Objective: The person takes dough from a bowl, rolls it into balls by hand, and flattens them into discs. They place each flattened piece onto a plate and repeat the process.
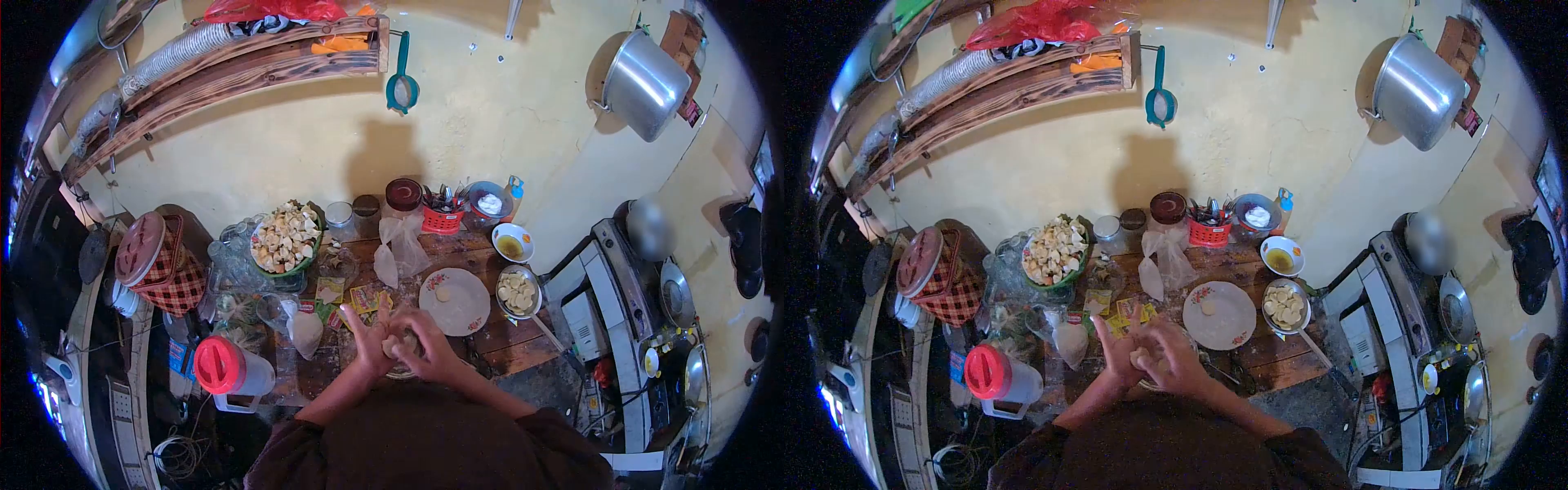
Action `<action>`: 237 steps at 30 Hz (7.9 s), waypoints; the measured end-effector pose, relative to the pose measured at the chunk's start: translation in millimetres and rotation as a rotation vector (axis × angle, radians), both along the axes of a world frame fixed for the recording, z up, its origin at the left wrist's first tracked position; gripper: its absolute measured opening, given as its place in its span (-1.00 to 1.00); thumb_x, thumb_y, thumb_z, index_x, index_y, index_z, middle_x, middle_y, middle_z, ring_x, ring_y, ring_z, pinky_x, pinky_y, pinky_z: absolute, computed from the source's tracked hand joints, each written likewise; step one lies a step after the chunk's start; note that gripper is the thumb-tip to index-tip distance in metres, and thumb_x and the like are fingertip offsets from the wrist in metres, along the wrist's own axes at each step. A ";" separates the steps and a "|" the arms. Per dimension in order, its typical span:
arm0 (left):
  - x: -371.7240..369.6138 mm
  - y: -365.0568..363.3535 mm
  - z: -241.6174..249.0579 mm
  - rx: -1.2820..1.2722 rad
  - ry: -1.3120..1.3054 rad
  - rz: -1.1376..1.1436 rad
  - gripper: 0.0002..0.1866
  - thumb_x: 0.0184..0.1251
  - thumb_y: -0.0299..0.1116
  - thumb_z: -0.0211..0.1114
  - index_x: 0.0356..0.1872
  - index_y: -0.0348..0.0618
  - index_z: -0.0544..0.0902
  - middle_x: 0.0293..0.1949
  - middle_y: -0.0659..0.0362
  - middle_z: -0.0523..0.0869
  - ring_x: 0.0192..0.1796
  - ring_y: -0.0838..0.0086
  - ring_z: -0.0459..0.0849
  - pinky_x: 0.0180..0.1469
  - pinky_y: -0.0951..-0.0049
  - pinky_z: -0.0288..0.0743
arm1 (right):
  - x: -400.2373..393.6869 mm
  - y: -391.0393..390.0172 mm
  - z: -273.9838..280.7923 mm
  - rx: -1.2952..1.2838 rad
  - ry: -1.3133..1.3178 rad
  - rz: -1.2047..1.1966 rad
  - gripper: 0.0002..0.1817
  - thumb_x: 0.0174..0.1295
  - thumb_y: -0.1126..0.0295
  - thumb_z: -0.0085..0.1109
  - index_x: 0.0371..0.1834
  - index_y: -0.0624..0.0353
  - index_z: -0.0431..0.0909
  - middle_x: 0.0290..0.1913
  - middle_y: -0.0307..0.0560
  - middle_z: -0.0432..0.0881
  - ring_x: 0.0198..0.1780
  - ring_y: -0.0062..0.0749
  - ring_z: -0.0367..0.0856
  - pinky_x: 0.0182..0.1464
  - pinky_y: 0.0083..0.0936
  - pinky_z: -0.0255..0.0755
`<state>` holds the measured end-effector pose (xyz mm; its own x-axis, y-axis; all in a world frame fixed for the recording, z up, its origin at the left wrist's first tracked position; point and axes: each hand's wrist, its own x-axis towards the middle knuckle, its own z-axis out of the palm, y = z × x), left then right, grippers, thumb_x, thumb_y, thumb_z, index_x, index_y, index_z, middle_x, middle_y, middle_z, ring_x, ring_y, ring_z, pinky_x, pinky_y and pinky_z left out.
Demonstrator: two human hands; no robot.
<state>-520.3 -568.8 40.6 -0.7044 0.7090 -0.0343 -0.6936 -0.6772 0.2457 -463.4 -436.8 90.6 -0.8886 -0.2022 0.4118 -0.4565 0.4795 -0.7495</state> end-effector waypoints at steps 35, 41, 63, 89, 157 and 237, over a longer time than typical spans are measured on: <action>34.3 28.3 34.7 -0.406 0.449 0.186 -0.04 0.13 0.51 -0.47 0.43 0.04 -0.14 0.39 0.12 0.07 0.38 0.24 0.11 0.40 0.26 -0.14 | -4.3 -24.7 0.3 -0.071 0.173 -0.127 -0.03 0.22 -0.35 -0.46 0.40 0.34 -0.13 0.42 0.14 0.00 0.45 -0.09 -0.12 0.40 -0.20 -0.25; 25.3 31.3 16.4 -0.293 0.163 0.151 0.02 0.04 0.58 -0.41 0.43 0.08 -0.11 0.36 0.14 0.15 0.37 0.28 0.15 0.38 0.24 -0.07 | -7.9 -14.4 9.9 -0.082 0.024 0.026 0.00 0.17 -0.38 -0.57 0.40 0.33 -0.10 0.39 0.28 -0.01 0.45 0.06 -0.15 0.40 -0.15 -0.29; 7.1 1.8 52.9 -0.072 -0.038 0.000 0.11 -0.11 0.64 -0.23 0.41 0.12 -0.14 0.23 -0.03 0.30 0.18 0.11 0.39 0.15 0.12 0.34 | 7.5 23.1 21.3 0.060 -0.048 0.283 -0.63 -0.05 0.43 0.33 -0.12 0.19 0.50 -0.08 -0.05 0.54 0.03 -0.10 0.50 0.10 -0.23 0.38; 19.6 3.3 62.7 -0.921 0.598 0.085 -0.80 0.18 -0.39 0.31 -0.27 -0.33 0.66 -0.33 0.17 0.69 -0.30 0.60 0.63 -0.19 0.56 0.55 | 15.0 34.7 -11.2 -0.749 -0.479 -0.233 -0.76 0.21 0.46 0.16 -0.14 0.42 0.53 -0.27 -0.11 0.64 -0.25 -0.57 0.58 -0.14 -0.63 0.47; -18.0 6.6 -62.7 -1.395 1.096 -0.340 -0.28 -0.09 0.04 0.44 0.07 -0.22 0.51 -0.01 -0.03 0.60 0.00 0.23 0.61 0.03 0.30 0.46 | -31.0 146.8 -181.3 -0.213 -0.460 -0.748 -0.77 0.05 0.49 0.23 -0.21 0.33 0.60 -0.37 -0.05 0.67 -0.38 -0.46 0.64 -0.29 -0.56 0.52; -27.2 3.9 -90.9 -1.535 1.268 0.243 -0.61 0.08 -0.26 0.28 -0.09 -0.27 0.57 -0.16 -0.07 0.64 -0.09 0.15 0.63 -0.02 0.25 0.49 | 2.4 45.0 -47.0 -0.493 -0.312 -0.212 -0.66 0.12 0.50 0.17 0.00 0.32 0.53 -0.09 0.00 0.62 -0.11 -0.52 0.58 -0.08 -0.55 0.48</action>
